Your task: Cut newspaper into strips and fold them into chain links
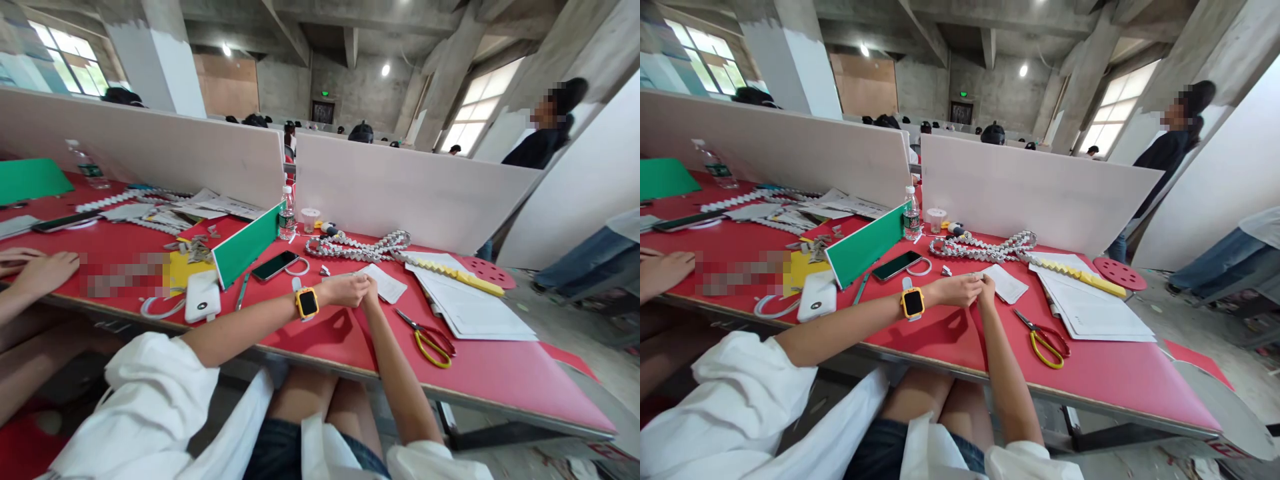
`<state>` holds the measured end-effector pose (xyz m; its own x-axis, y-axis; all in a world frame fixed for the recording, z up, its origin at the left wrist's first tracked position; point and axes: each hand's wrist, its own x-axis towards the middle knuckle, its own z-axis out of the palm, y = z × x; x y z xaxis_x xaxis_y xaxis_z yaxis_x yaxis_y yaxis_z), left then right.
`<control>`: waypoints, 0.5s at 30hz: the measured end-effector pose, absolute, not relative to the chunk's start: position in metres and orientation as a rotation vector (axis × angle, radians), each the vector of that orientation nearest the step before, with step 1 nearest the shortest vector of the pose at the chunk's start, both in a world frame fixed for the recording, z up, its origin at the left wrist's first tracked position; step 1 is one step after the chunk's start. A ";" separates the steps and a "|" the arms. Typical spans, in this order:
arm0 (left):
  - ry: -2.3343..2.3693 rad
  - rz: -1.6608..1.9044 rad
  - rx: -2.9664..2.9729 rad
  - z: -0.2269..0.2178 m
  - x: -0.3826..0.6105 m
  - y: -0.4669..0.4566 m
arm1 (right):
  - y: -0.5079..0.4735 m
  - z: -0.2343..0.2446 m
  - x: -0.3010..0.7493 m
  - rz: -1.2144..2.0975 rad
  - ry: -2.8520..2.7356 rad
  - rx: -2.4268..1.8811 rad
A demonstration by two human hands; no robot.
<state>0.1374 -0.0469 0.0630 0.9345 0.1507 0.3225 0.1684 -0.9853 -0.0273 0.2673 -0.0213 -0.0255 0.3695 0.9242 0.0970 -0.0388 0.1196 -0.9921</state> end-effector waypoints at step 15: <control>-0.312 -0.451 -3.069 0.053 0.140 -0.041 | -0.018 -0.026 0.268 0.974 -0.969 -1.249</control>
<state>0.1402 -0.0408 0.0532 0.9382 0.1933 0.2870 0.2001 -0.9798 0.0056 0.2681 -0.0181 -0.0259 0.2980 0.9534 0.0480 -0.0529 0.0667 -0.9964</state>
